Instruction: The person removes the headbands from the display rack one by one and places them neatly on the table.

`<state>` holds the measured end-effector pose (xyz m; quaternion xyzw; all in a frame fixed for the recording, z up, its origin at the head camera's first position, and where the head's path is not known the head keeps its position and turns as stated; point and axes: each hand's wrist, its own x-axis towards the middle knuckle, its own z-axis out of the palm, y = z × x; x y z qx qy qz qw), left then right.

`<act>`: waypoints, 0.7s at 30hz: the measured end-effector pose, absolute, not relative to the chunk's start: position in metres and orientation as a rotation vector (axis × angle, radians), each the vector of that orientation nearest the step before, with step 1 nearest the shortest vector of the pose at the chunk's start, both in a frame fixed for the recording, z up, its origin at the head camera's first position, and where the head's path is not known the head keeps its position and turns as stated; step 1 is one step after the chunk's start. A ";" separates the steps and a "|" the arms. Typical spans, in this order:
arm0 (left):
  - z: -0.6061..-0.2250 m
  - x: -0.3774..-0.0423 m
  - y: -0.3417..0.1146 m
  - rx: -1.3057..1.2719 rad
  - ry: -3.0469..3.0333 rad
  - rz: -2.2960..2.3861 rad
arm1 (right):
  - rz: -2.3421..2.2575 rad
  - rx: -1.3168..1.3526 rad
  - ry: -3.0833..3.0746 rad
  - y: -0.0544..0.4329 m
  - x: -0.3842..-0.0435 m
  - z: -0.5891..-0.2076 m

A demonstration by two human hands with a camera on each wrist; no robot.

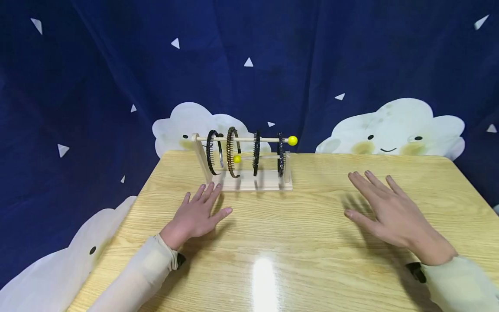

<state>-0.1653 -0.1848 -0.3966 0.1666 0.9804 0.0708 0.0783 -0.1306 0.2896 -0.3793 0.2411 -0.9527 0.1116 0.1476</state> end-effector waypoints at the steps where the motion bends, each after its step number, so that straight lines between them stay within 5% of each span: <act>1: -0.398 -0.168 -0.186 0.493 2.929 0.213 | 0.337 0.693 -2.735 0.288 -0.131 -0.378; 21: -0.416 -0.192 -0.200 0.424 2.865 0.184 | 0.652 0.617 -2.598 0.237 -0.144 -0.364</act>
